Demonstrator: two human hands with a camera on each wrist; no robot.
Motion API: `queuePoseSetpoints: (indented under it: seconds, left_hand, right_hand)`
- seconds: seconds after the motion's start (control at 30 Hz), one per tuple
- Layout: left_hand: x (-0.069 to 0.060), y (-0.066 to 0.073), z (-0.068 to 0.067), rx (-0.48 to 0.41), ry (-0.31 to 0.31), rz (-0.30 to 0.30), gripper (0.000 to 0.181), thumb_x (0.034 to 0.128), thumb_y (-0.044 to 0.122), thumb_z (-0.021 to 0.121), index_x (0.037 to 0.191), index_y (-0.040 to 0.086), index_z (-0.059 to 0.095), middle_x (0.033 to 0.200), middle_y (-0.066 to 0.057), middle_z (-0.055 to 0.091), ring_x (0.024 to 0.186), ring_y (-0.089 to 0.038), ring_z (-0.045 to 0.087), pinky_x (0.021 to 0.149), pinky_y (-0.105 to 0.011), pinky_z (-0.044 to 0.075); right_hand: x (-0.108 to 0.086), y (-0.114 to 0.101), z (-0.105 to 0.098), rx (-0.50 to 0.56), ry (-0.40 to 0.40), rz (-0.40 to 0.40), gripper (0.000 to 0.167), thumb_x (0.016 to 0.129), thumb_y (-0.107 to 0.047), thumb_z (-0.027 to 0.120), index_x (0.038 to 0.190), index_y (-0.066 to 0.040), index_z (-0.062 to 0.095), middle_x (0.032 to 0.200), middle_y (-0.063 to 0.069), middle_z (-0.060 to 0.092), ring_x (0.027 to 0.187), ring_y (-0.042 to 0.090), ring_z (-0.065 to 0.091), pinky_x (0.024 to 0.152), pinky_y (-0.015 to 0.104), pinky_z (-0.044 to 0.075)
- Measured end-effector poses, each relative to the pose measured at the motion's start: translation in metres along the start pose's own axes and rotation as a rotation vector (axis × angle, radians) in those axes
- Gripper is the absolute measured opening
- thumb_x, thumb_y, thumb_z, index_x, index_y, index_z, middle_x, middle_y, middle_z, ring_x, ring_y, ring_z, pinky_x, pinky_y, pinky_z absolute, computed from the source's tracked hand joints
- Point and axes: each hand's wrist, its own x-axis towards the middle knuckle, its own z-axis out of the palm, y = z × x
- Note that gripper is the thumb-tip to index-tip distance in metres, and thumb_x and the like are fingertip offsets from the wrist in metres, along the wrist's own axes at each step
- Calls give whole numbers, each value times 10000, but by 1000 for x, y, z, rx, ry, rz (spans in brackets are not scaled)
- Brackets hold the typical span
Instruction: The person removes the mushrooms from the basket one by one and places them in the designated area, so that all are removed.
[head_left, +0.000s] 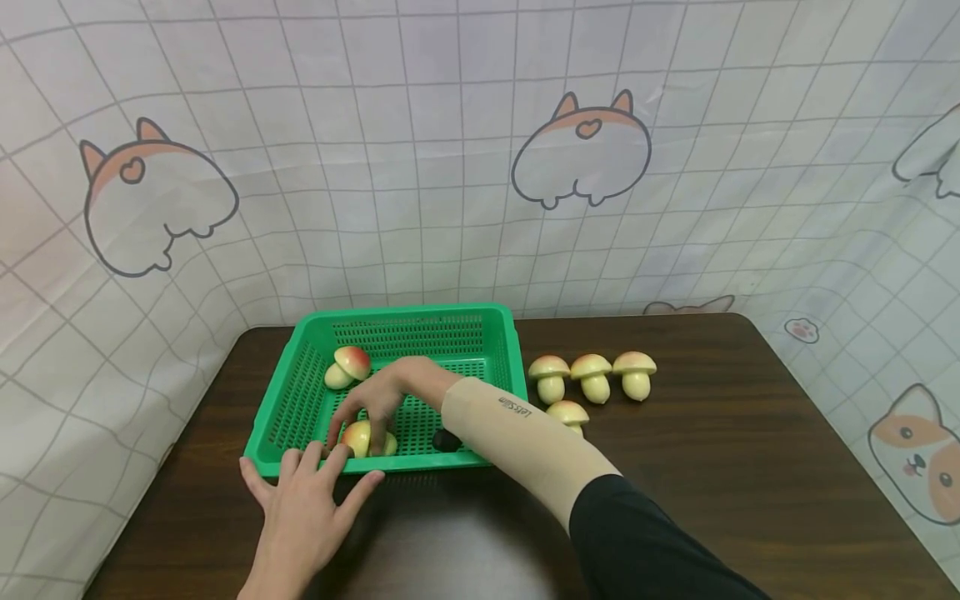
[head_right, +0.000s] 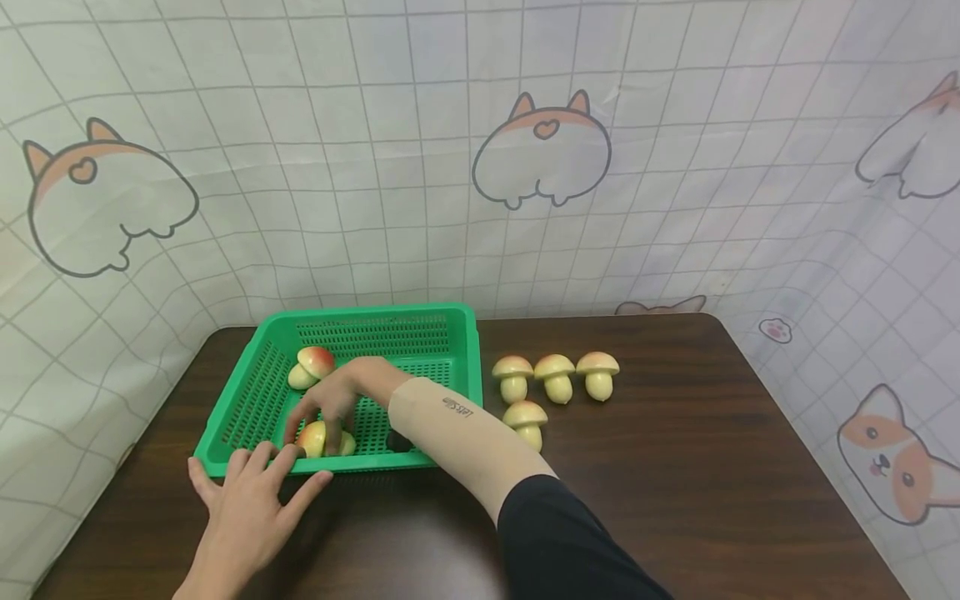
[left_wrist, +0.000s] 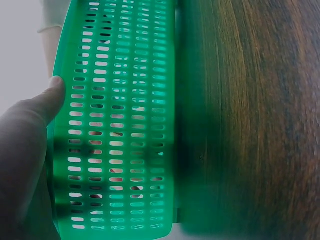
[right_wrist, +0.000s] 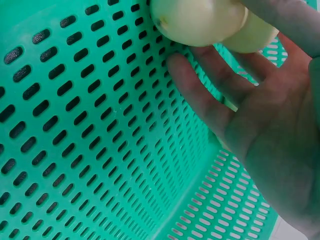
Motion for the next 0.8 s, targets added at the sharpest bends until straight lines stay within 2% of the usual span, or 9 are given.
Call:
queuePoseSetpoints:
  seconds: [0.2,0.33,0.5,0.8]
  left_hand:
    - [0,0,-1,1,-13,-5,506,935,568,687,1111,93,690,1032,-162,598,1006,-435,515,992,-859,-102]
    - [0,0,0,-4,-12,-7,493,935,564,690,1098,99,692,1020,-144,595,1004,-428,515,993,-858,-106]
    - [0,1,2,-9,-1,-6,481,929,559,699,1069,99,692,991,-117,585,974,-414,513,994,-859,-101]
    - [0,1,2,-8,15,-3,457,927,557,701,1038,114,684,983,-130,595,935,-411,518,997,-863,-80]
  right_hand:
    - [0,-2,1,28,-27,38,621,855,-50,843,1380,-294,621,1329,-146,533,1163,57,547,825,285,581]
    - [-3,0,1,58,-16,42,552,869,-75,836,1334,-300,642,1296,-145,537,1140,72,557,808,325,595]
    - [-11,11,-2,140,16,-5,502,888,-90,821,1321,-276,648,1278,-77,551,1114,132,593,820,398,601]
    - [-37,23,-14,207,123,-95,533,905,-103,795,1401,-153,607,1294,-7,547,1140,164,552,819,422,599]
